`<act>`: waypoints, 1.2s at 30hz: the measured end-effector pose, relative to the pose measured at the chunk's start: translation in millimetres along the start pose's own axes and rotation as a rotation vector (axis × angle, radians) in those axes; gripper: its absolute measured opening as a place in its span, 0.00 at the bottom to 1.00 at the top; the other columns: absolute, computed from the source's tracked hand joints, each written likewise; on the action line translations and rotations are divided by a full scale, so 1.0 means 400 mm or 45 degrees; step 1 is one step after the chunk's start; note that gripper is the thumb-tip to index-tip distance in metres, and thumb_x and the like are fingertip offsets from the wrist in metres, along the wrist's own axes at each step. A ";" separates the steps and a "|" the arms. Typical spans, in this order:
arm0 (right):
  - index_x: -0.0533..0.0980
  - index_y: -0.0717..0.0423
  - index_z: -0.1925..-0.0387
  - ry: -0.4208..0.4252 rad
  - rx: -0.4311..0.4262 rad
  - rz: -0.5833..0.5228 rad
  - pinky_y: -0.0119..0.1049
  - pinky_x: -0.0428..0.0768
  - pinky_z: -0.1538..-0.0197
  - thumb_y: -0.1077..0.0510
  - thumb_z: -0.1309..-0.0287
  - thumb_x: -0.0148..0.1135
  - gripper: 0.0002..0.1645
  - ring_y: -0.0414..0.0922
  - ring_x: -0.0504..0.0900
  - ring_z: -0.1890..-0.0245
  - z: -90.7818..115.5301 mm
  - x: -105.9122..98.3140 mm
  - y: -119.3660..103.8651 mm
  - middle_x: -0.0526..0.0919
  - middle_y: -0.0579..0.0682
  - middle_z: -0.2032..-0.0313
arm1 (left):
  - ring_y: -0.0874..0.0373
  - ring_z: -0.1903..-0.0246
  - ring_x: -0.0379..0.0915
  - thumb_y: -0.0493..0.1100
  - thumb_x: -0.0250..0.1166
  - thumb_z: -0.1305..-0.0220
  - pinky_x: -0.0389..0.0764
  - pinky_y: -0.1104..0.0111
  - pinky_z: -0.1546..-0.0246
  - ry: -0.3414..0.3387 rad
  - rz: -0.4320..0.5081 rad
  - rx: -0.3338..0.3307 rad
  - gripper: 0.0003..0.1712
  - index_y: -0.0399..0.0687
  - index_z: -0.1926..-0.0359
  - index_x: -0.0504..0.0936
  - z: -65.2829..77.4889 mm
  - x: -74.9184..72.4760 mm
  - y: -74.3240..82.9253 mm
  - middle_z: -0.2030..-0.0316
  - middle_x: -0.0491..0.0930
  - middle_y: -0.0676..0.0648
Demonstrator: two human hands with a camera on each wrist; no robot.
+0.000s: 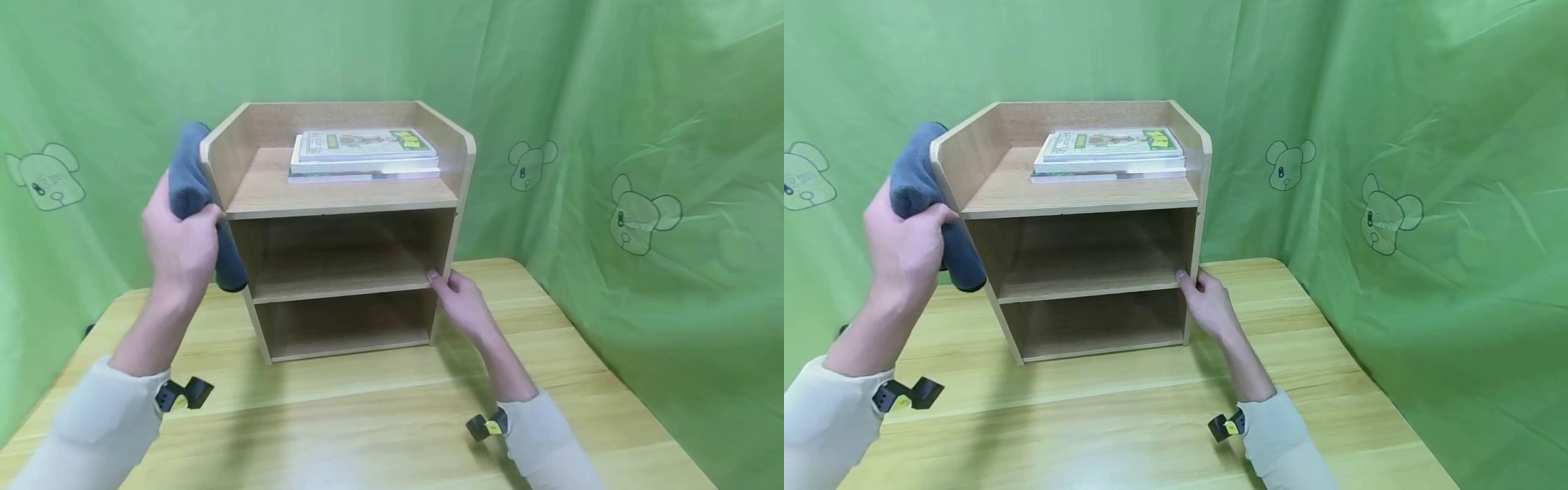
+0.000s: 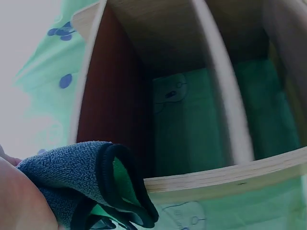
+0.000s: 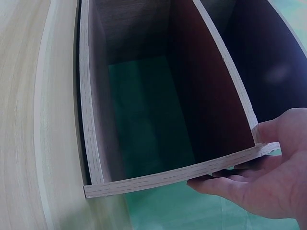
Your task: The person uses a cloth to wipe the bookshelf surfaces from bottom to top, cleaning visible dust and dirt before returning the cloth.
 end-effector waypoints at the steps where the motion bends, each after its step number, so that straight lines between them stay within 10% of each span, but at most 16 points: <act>1: 0.75 0.59 0.55 0.002 -0.002 0.002 0.36 0.70 0.72 0.36 0.26 0.48 0.29 0.44 0.65 0.77 0.000 0.000 0.000 0.68 0.46 0.76 | 0.57 0.56 0.70 0.23 0.53 0.47 0.70 0.65 0.53 0.000 -0.048 0.003 0.28 0.50 0.48 0.81 0.008 -0.001 -0.013 0.59 0.76 0.50; 9: 0.75 0.59 0.54 0.004 0.002 0.017 0.37 0.71 0.71 0.34 0.27 0.48 0.31 0.44 0.65 0.76 0.001 -0.001 0.002 0.68 0.46 0.76 | 0.56 0.59 0.71 0.27 0.53 0.44 0.73 0.64 0.57 -0.019 -0.241 -0.086 0.40 0.59 0.32 0.75 0.095 -0.001 -0.162 0.58 0.77 0.46; 20: 0.75 0.59 0.54 0.005 -0.008 0.015 0.36 0.70 0.73 0.34 0.27 0.49 0.31 0.43 0.65 0.77 0.004 0.000 0.000 0.69 0.46 0.76 | 0.48 0.60 0.70 0.29 0.54 0.43 0.72 0.58 0.59 -0.143 -0.312 -0.337 0.17 0.40 0.51 0.75 0.201 0.002 -0.350 0.60 0.75 0.38; 27: 0.76 0.59 0.47 0.006 -0.013 0.020 0.41 0.75 0.66 0.34 0.27 0.48 0.32 0.45 0.68 0.74 0.000 0.001 0.000 0.69 0.48 0.74 | 0.41 0.37 0.64 0.34 0.53 0.41 0.65 0.47 0.37 -0.344 -0.345 -0.611 0.43 0.49 0.23 0.59 0.272 0.011 -0.473 0.31 0.68 0.35; 36: 0.76 0.57 0.40 0.007 0.002 0.026 0.54 0.79 0.45 0.34 0.27 0.48 0.34 0.55 0.78 0.54 0.001 -0.002 0.005 0.80 0.58 0.59 | 0.42 0.32 0.59 0.34 0.52 0.41 0.60 0.46 0.30 -0.367 -0.329 -0.687 0.45 0.47 0.21 0.54 0.296 0.019 -0.513 0.27 0.63 0.34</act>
Point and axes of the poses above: each hand's wrist, its own z-axis away from the middle knuckle, its own x-axis out of the palm, y = z × x, the point moved 7 cm from there along -z, towards the middle knuckle
